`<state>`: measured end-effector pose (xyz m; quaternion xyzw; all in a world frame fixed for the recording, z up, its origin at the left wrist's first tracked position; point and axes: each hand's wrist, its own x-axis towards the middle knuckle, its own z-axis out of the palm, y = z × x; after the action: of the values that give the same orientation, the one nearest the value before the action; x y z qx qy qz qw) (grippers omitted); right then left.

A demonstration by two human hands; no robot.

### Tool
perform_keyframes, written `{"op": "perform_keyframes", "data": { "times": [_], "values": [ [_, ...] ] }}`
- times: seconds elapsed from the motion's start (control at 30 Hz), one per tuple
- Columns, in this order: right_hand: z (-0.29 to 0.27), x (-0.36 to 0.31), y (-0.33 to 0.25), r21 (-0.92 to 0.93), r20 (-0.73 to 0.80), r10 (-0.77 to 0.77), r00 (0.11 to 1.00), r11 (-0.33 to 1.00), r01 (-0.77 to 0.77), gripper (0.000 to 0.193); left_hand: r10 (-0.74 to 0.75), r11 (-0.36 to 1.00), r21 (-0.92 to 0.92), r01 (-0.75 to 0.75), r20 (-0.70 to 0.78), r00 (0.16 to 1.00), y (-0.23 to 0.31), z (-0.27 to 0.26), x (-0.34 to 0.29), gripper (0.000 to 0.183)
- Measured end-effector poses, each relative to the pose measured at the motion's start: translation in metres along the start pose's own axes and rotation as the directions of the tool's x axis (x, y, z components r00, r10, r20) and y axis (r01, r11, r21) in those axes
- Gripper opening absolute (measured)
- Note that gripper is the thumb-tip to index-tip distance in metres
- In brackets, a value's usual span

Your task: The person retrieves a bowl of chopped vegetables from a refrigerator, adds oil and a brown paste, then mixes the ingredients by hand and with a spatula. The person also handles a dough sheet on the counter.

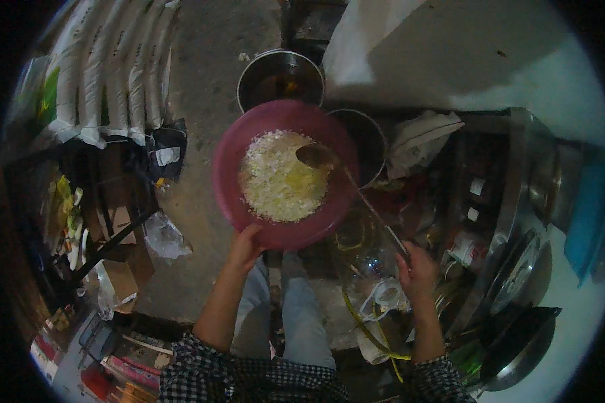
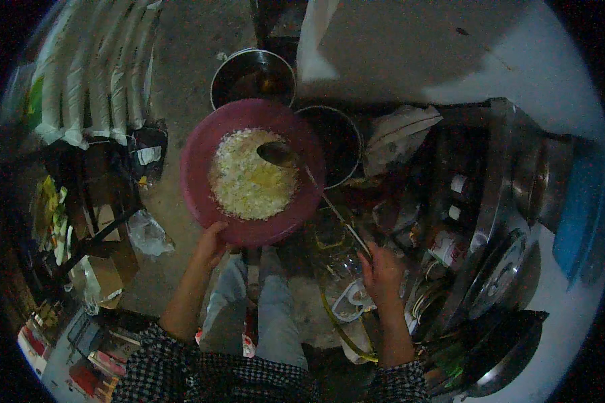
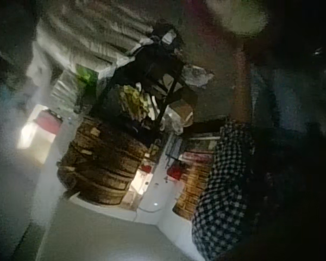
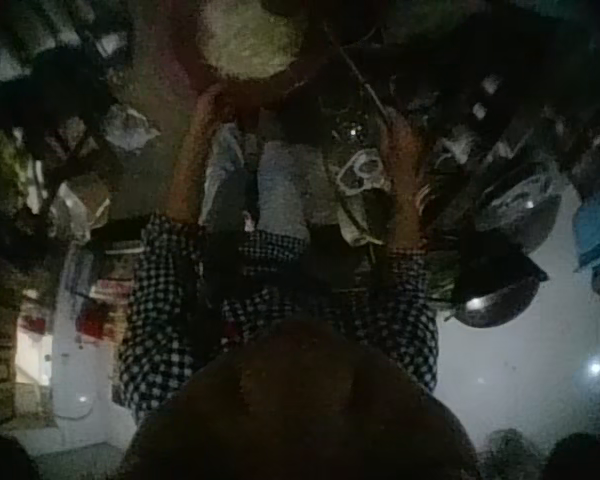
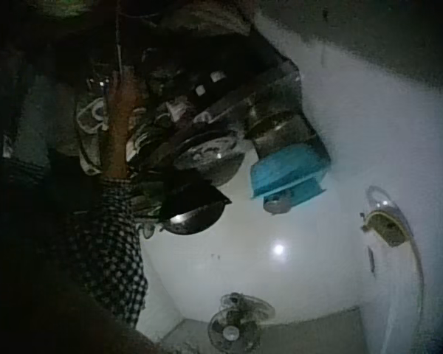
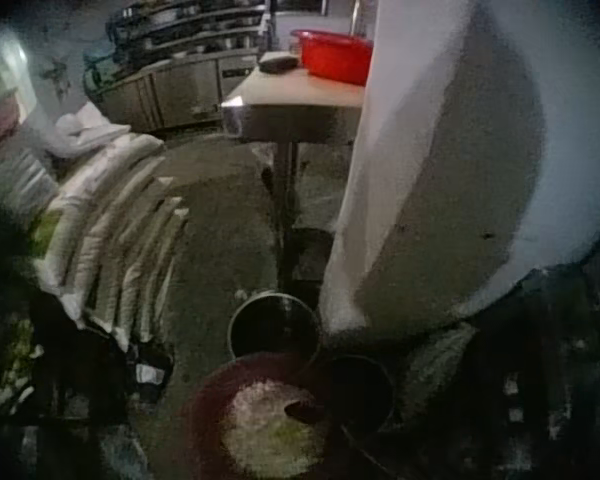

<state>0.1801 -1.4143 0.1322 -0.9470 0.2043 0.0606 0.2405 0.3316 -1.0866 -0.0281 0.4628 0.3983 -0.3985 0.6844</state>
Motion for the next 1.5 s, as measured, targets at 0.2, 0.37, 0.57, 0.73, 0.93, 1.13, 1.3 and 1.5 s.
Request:
{"op": "perform_keyframes", "data": {
  "times": [0.2, 0.37, 0.57, 0.73, 0.93, 1.13, 1.3, 1.5],
  "values": [
    [0.021, -0.009, 0.012, 0.300, -0.011, 0.144, 0.990, 0.944, -0.134, 0.028, -0.046, 0.997, 0.070, 0.043, 0.050, 0.998, 0.000, -0.007, 0.013, 0.038],
    [0.033, -0.016, 0.039, 0.720, 0.523, 0.436, 0.733, 0.235, -0.653, 0.023, 0.032, 0.999, -0.022, -0.030, 0.113, 0.993, -0.008, -0.013, 0.020, 0.032],
    [0.050, -0.008, 0.085, 0.800, 0.585, 0.397, 0.707, -0.136, -0.585, 0.028, -0.055, 0.995, -0.082, 0.059, 0.049, 0.997, -0.016, -0.020, 0.037, 0.028],
    [0.090, 0.041, 0.110, 0.592, 0.266, 0.620, 0.738, 0.499, -0.632, 0.033, -0.097, 0.989, -0.109, 0.095, -0.007, 0.995, -0.021, -0.045, 0.027, 0.041],
    [0.158, 0.108, 0.107, 0.059, 0.099, 0.491, 0.866, 0.866, -0.497, 0.036, -0.054, 0.997, -0.059, 0.048, -0.109, 0.993, -0.021, -0.081, 0.001, 0.031],
    [0.185, 0.127, 0.107, 0.027, 0.073, 0.350, 0.934, 0.936, -0.352, 0.032, -0.018, 0.995, -0.101, 0.004, -0.139, 0.990, -0.032, -0.086, 0.001, 0.031],
    [0.186, 0.117, 0.112, 0.133, 0.107, 0.411, 0.905, 0.896, -0.423, 0.031, -0.059, 0.993, -0.111, 0.046, -0.118, 0.991, -0.034, -0.086, 0.004, 0.029],
    [0.193, 0.108, 0.104, -0.013, 0.138, 0.451, 0.882, 0.891, -0.454, 0.035, -0.042, 0.987, -0.159, 0.027, -0.086, 0.995, -0.034, -0.090, 0.007, 0.029]
  ]
}}
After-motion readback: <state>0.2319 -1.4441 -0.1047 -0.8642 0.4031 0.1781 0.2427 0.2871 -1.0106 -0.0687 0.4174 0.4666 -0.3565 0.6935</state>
